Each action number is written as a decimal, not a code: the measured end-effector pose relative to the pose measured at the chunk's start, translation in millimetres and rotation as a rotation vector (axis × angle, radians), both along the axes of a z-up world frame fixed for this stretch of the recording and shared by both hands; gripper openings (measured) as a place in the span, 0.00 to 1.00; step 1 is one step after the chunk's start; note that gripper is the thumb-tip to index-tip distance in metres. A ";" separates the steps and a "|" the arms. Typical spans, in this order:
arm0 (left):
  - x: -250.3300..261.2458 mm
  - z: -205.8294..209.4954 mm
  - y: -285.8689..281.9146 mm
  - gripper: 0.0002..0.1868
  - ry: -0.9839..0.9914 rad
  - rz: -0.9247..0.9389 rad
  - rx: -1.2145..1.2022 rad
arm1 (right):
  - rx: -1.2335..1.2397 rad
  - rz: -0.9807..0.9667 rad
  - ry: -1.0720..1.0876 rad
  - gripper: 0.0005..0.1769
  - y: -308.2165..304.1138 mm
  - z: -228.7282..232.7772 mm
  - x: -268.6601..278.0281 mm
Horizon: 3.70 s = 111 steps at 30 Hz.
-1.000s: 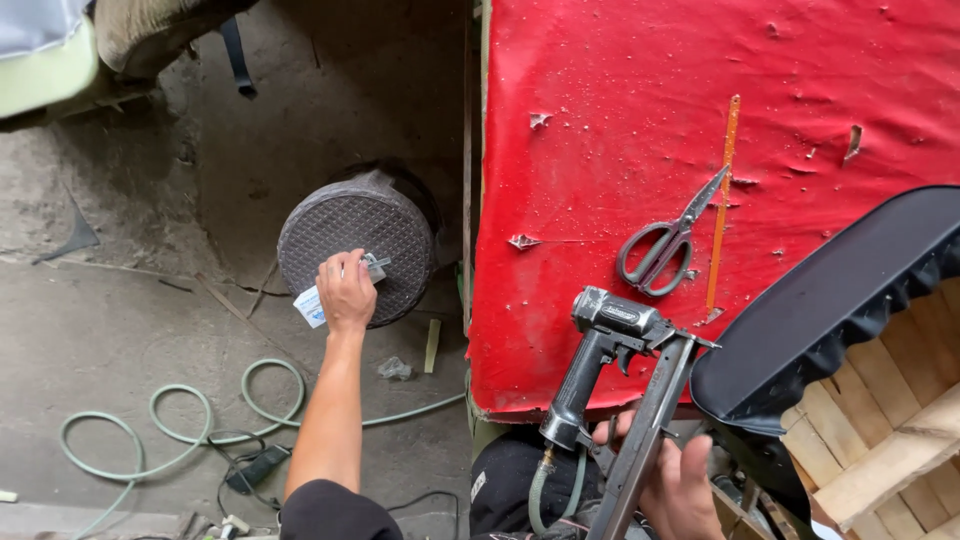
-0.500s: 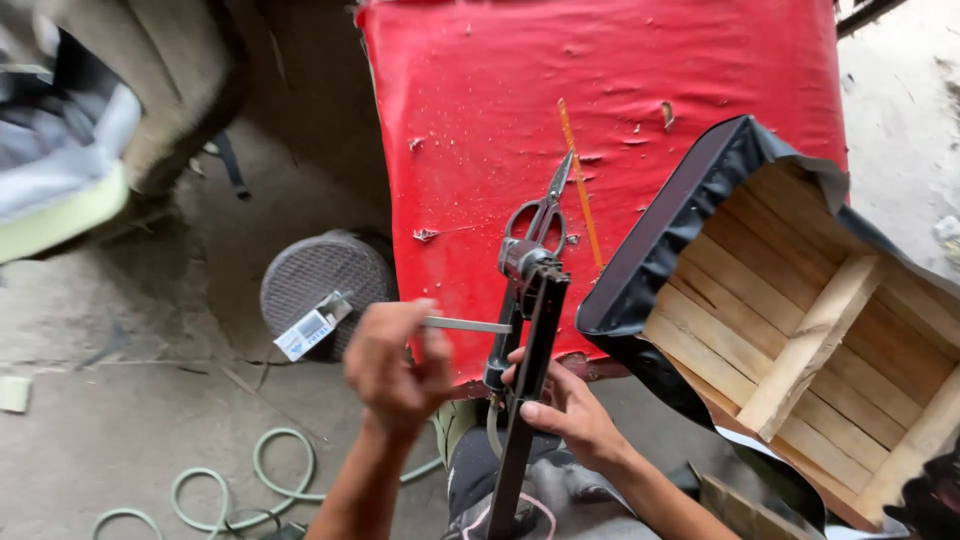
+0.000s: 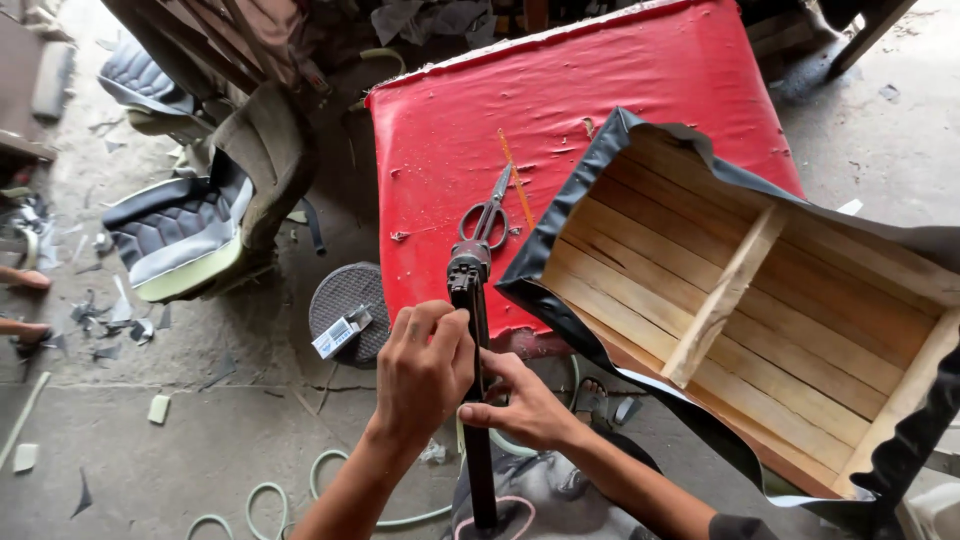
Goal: Stapling leather fabric over foam onto a wooden frame to create a furniture component.
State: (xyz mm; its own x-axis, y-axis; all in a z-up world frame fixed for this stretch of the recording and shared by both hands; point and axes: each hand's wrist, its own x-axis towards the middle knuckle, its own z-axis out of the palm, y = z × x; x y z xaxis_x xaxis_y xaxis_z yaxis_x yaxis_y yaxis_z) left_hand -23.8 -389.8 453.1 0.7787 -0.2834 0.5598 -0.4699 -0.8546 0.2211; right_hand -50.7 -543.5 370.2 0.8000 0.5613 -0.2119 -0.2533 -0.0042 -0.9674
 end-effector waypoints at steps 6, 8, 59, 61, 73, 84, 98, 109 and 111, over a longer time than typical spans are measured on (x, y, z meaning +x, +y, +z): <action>-51.2 14.5 10.5 0.50 0.574 -0.122 -0.269 | 0.258 -0.018 -0.075 0.43 -28.4 -39.0 -17.1; -64.5 -12.5 11.6 0.58 0.593 -0.101 -0.136 | 0.248 0.040 -0.096 0.48 -32.0 -11.6 -9.1; -18.6 -134.9 72.9 0.09 1.313 0.550 -0.754 | -0.603 -0.212 -0.837 0.12 -36.3 -196.6 127.0; -5.9 -134.1 58.4 0.10 1.317 0.457 -0.595 | -0.585 -0.231 -0.853 0.14 -33.8 -201.7 129.6; 49.8 -144.2 41.6 0.08 1.291 0.291 -0.345 | -0.715 -0.272 -0.278 0.17 -24.4 -196.1 136.2; 99.7 -122.3 29.8 0.16 1.560 0.392 -0.160 | -0.607 -0.248 -0.085 0.16 -26.4 -207.0 134.6; 66.3 -156.1 21.1 0.06 1.562 0.453 -0.374 | -0.454 -0.408 0.081 0.18 -21.9 -227.6 134.3; 34.8 -135.9 8.1 0.10 1.526 0.463 -0.475 | -0.459 -0.424 0.148 0.20 -26.5 -215.9 134.8; 23.5 -137.8 24.1 0.07 1.457 0.415 -0.568 | -0.479 -0.354 0.257 0.24 -34.8 -189.4 144.6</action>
